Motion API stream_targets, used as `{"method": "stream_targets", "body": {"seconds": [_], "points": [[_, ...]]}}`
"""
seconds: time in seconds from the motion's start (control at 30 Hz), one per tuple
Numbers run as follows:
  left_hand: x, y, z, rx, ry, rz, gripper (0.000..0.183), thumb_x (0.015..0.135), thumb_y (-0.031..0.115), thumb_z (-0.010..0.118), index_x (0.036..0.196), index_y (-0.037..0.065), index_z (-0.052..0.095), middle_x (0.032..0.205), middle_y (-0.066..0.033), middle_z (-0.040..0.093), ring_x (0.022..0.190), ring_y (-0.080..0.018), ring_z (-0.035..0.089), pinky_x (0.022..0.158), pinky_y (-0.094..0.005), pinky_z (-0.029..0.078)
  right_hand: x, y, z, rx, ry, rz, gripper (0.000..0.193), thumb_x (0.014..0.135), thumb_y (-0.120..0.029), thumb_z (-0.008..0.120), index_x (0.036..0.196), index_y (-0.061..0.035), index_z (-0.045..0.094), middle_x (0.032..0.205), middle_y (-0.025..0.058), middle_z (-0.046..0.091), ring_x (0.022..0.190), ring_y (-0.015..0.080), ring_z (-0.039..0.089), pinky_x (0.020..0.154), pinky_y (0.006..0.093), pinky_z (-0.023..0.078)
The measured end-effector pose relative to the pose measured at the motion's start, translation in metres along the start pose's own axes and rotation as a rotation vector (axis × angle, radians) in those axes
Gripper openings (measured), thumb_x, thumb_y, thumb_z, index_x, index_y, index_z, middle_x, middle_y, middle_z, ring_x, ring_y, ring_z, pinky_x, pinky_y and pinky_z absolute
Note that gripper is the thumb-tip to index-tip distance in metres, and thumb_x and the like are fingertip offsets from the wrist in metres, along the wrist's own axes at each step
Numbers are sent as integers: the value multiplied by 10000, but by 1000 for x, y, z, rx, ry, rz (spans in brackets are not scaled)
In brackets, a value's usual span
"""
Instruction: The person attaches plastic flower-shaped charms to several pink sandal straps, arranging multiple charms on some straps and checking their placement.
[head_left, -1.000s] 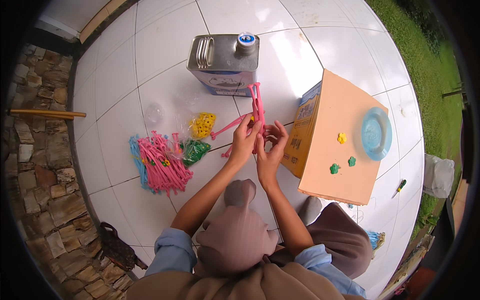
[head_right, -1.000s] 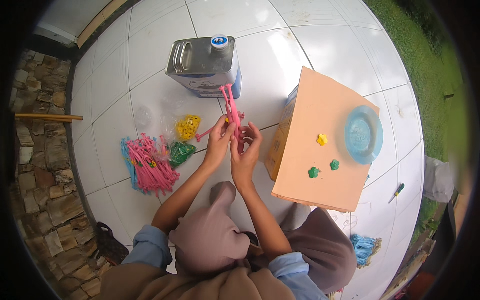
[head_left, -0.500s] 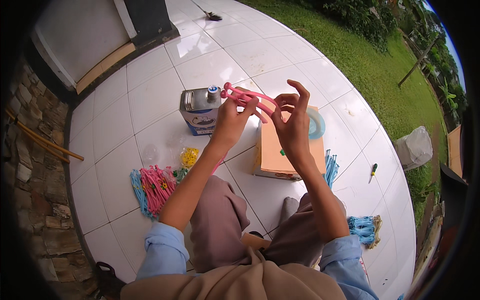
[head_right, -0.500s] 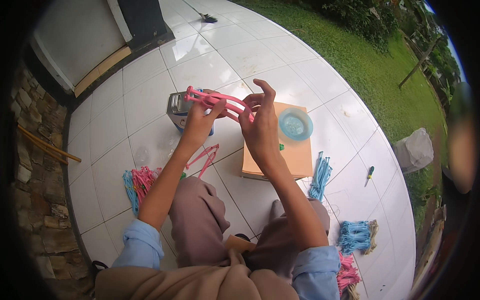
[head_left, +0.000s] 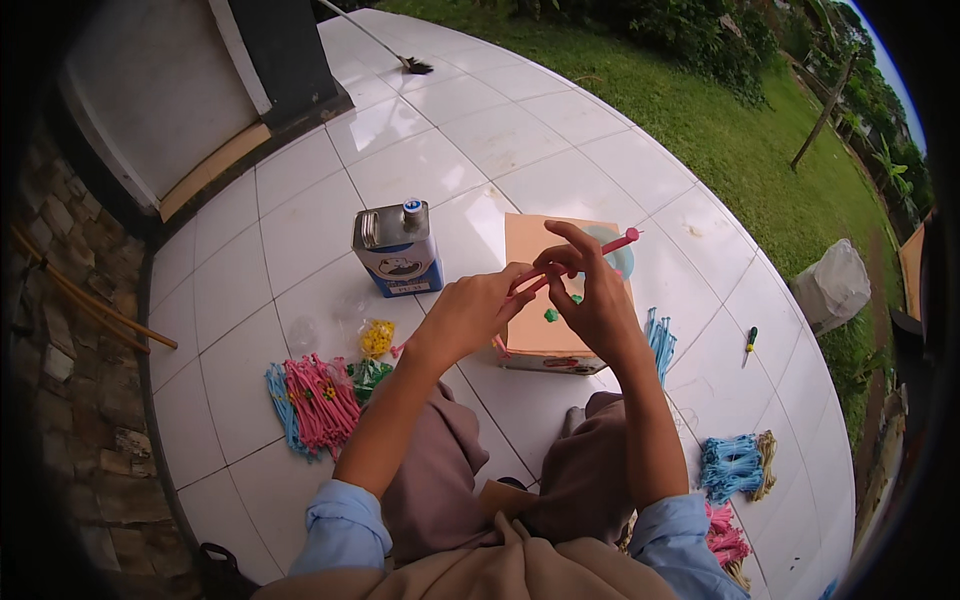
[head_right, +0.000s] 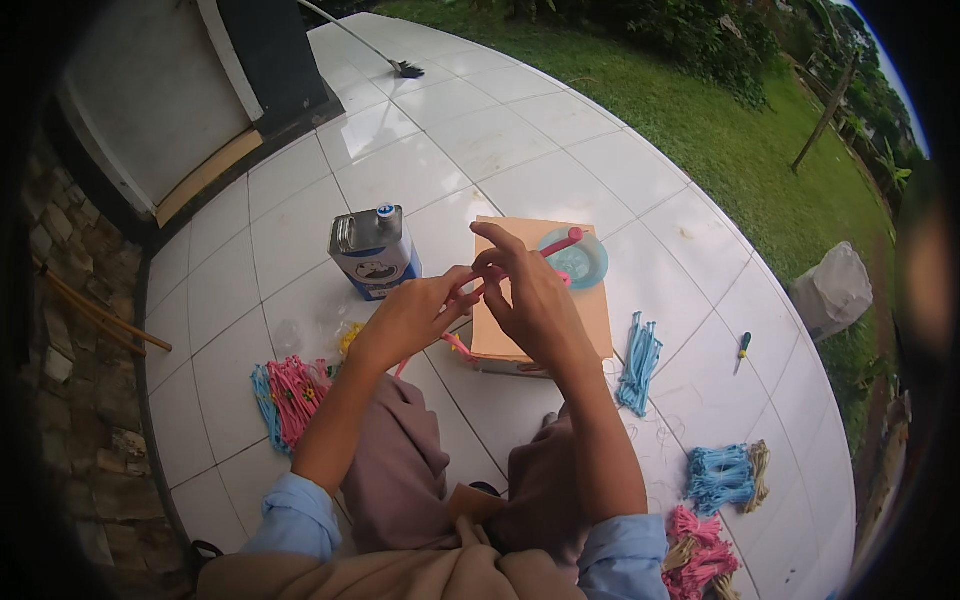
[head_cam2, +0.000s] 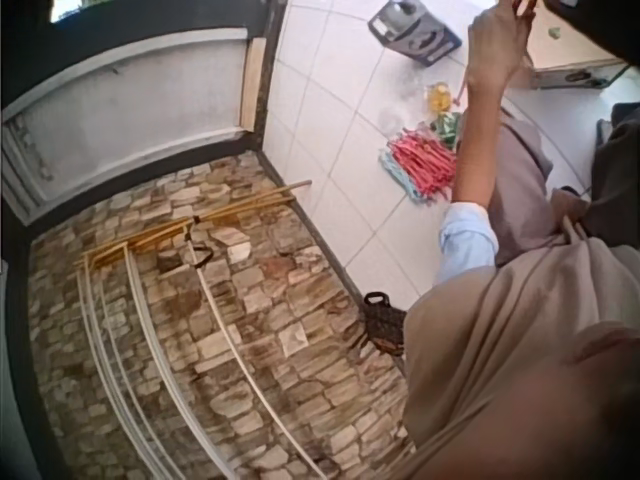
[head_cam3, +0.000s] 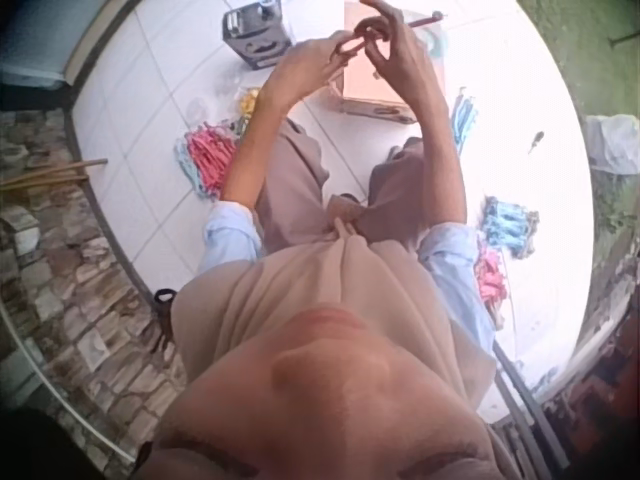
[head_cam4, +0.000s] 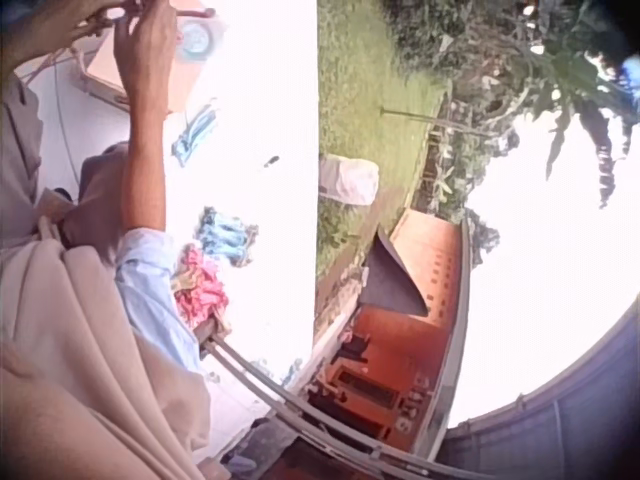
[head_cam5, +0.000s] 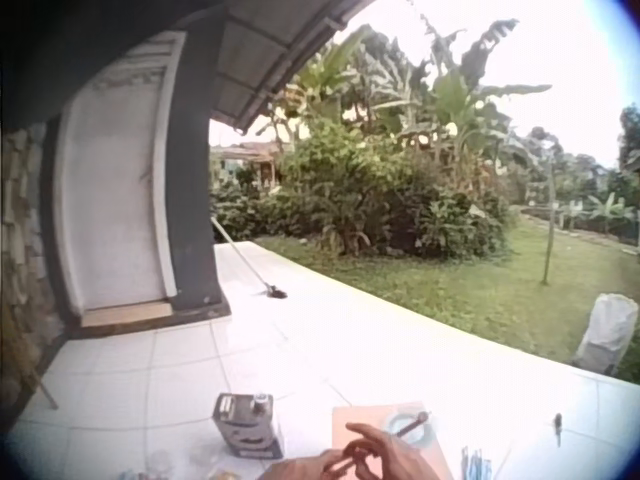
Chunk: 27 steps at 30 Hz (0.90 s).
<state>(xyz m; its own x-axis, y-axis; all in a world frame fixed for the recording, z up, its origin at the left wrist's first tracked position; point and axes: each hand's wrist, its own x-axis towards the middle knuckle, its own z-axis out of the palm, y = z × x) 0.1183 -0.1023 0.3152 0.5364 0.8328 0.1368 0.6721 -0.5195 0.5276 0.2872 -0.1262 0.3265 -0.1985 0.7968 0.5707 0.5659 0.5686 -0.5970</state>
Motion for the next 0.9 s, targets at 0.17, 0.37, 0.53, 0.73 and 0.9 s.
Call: {"method": "stream_targets", "body": {"seconds": [0.17,0.37,0.53,0.73,0.9], "points": [[6,-13,18,-564,224,-45,238,969,209,366,981,34,527,554,-6,407,493,-81,364,488,-246,337,5,-3,-19,-269,481,-230,520,745,68,580,1217,-55,398,1097,98,557,1016,259,519,950,397,351],[7,-15,24,-609,444,57,217,965,176,344,925,28,499,583,13,390,534,-63,345,489,-228,295,-2,25,-28,617,694,479,570,880,-243,525,1322,-45,225,1313,183,363,1173,253,412,986,385,321],[5,-18,23,-786,274,6,204,964,196,354,959,39,484,623,27,385,519,-46,301,493,-213,286,6,18,-22,963,407,548,609,885,-269,541,1344,-45,208,1265,202,443,1084,204,492,927,338,373],[2,-31,12,-1518,-260,-112,374,960,281,368,1209,6,414,727,36,362,609,-40,288,537,-200,282,10,8,-28,1078,414,355,520,855,-64,538,1310,-24,289,1043,145,584,978,180,548,832,284,421],[0,-35,7,-1786,-240,-90,451,959,319,387,1274,-3,385,769,14,392,620,-51,326,536,-201,309,8,6,-25,1025,521,314,552,800,-42,544,1277,-3,269,1011,147,579,1003,237,557,892,348,425]]}}
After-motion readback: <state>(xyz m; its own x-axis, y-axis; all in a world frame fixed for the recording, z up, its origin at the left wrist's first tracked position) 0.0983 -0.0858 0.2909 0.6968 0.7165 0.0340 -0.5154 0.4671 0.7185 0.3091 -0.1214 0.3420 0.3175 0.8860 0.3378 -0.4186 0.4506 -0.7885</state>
